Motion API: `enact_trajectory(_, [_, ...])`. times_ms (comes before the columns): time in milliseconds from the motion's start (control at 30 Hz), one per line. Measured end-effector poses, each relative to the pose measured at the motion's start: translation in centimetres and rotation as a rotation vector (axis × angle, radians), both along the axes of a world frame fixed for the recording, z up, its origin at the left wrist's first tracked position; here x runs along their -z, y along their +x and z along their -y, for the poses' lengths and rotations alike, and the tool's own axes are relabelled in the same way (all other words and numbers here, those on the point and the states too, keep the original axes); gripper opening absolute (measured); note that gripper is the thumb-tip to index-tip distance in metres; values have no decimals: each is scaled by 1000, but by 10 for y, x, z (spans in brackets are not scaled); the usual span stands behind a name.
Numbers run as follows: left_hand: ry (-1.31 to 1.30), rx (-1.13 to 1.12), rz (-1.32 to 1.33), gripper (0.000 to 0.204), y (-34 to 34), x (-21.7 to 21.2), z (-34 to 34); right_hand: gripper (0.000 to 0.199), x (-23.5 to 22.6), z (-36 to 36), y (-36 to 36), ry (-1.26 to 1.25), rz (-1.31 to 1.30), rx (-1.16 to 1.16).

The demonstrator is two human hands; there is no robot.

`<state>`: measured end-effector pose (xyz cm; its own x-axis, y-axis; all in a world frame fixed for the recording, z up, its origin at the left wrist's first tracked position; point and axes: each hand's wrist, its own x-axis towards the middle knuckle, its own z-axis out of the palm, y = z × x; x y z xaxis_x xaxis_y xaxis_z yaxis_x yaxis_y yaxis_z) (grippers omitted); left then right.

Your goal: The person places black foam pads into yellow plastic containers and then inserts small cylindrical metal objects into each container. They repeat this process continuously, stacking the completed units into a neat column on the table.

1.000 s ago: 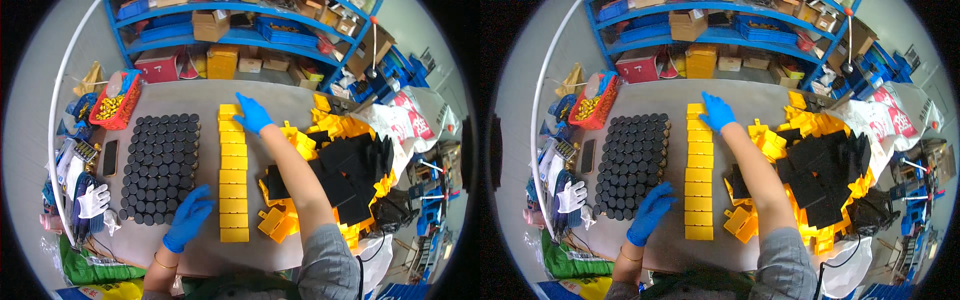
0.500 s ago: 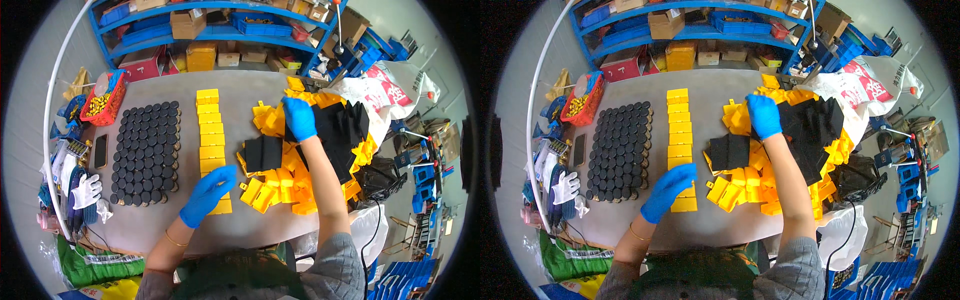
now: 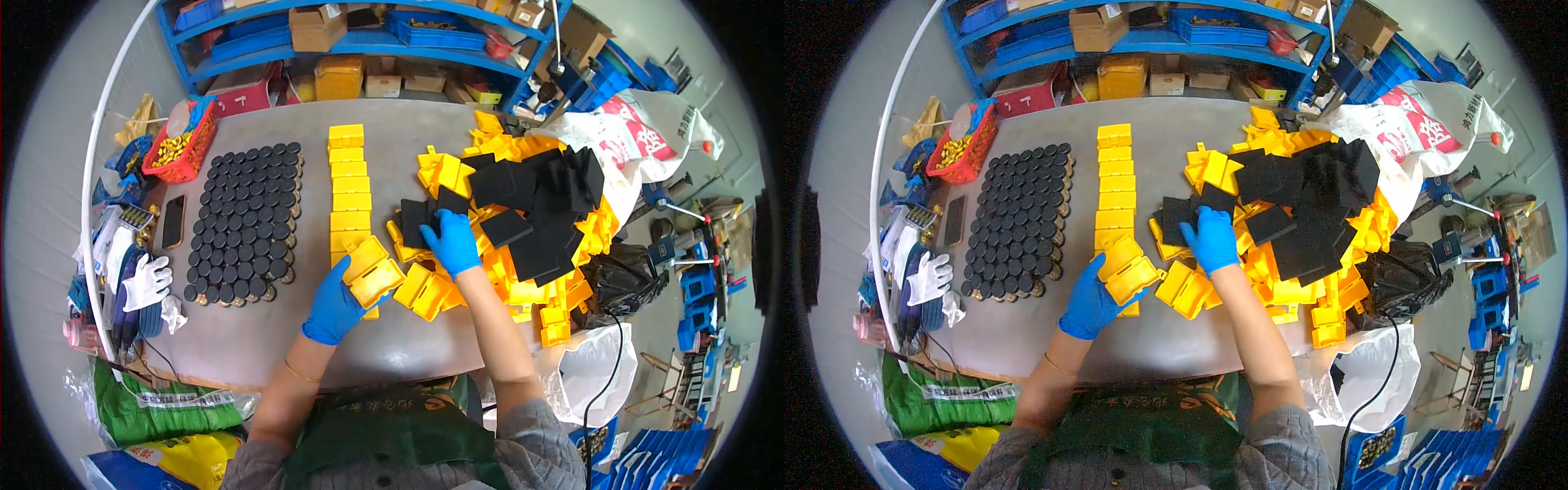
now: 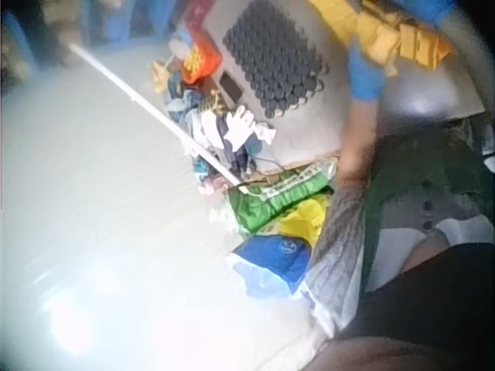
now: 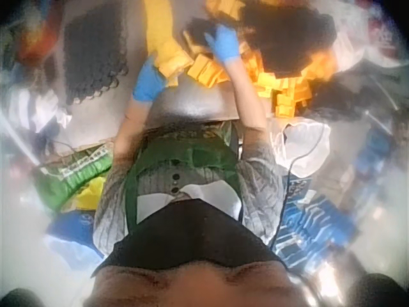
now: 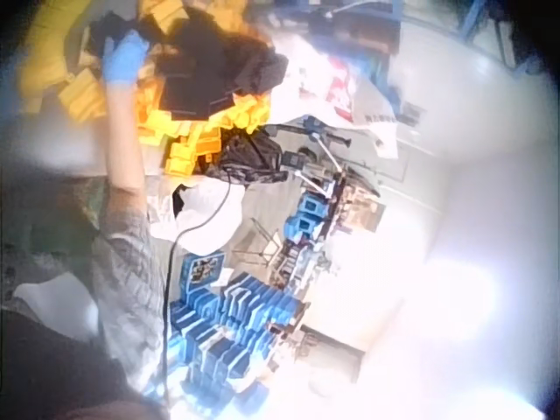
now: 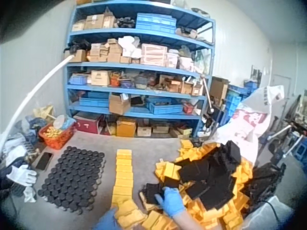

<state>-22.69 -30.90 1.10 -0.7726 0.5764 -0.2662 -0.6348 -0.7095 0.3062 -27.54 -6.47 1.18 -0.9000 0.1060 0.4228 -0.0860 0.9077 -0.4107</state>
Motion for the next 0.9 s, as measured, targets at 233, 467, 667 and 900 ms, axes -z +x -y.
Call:
enact_trajectory(233, [145,45,65,49,9,-6,9,36,-21,-4,0,-141,151,118])
enact_trajectory(467, [119,56,-69,49,11,0,13,32,-42,-19,0,247,197,281])
enact_trajectory(667, [-606,-129,-818,43,9,4,17,13,-84,19,62,-470,-1,-131])
enact_trajectory(900, [-435,-208,-323,37,28,-40,11,23,-61,66,97,-264,186,-318])
